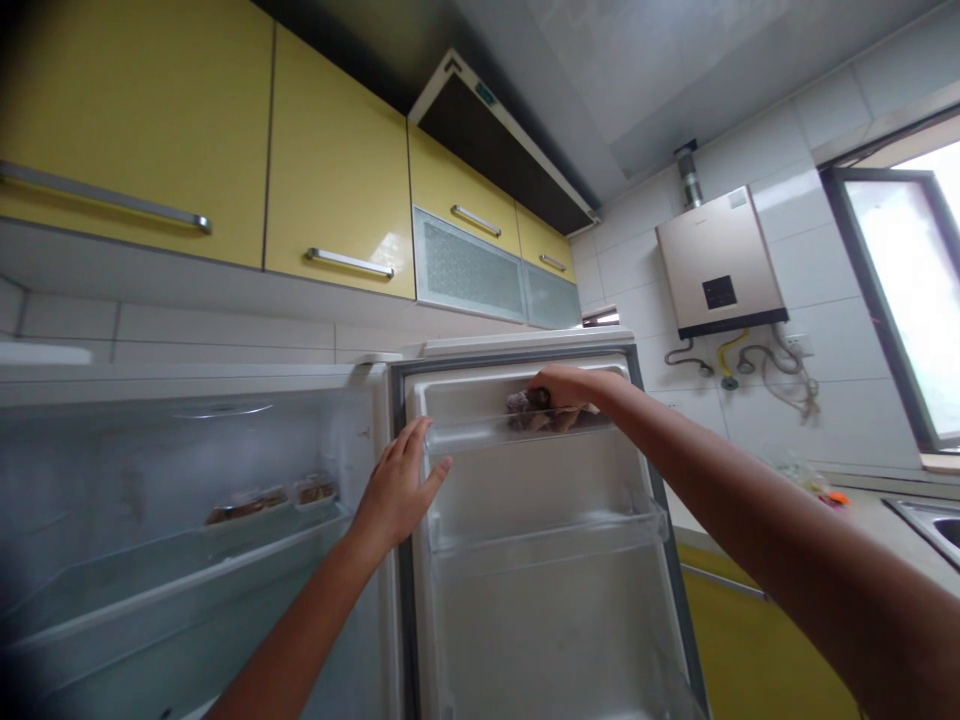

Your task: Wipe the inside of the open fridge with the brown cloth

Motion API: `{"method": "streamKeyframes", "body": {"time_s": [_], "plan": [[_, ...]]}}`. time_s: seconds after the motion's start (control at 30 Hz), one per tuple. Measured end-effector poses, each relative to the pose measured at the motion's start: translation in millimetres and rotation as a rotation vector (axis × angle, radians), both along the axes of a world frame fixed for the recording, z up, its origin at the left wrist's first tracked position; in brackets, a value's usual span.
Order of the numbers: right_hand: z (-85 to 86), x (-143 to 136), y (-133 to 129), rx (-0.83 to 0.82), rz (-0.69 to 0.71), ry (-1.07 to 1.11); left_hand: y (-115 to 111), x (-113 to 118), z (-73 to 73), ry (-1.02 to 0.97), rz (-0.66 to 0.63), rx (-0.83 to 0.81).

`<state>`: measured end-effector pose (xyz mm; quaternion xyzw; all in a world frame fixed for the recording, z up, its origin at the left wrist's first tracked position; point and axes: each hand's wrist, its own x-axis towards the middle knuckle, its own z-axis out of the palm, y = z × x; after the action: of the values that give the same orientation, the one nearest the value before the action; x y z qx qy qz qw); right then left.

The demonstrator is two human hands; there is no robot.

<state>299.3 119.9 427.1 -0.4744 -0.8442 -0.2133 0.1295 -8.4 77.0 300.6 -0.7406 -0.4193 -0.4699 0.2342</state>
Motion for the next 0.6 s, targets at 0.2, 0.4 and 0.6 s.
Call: {"method": "streamKeyframes", "body": {"time_s": [0.2,0.4,0.6], "plan": [[3.0,17,-2,0.051,-0.115,-0.088,5,-1,-2.4,-0.017,-0.034,0.022],[0.8,-25,-3,0.211,-0.056,-0.121,3,0,-2.7,-0.023,-0.046,0.000],[-0.6,-110,-2,0.447,0.155,-0.122,3,1,-4.1,-0.023,-0.019,0.013]]}}
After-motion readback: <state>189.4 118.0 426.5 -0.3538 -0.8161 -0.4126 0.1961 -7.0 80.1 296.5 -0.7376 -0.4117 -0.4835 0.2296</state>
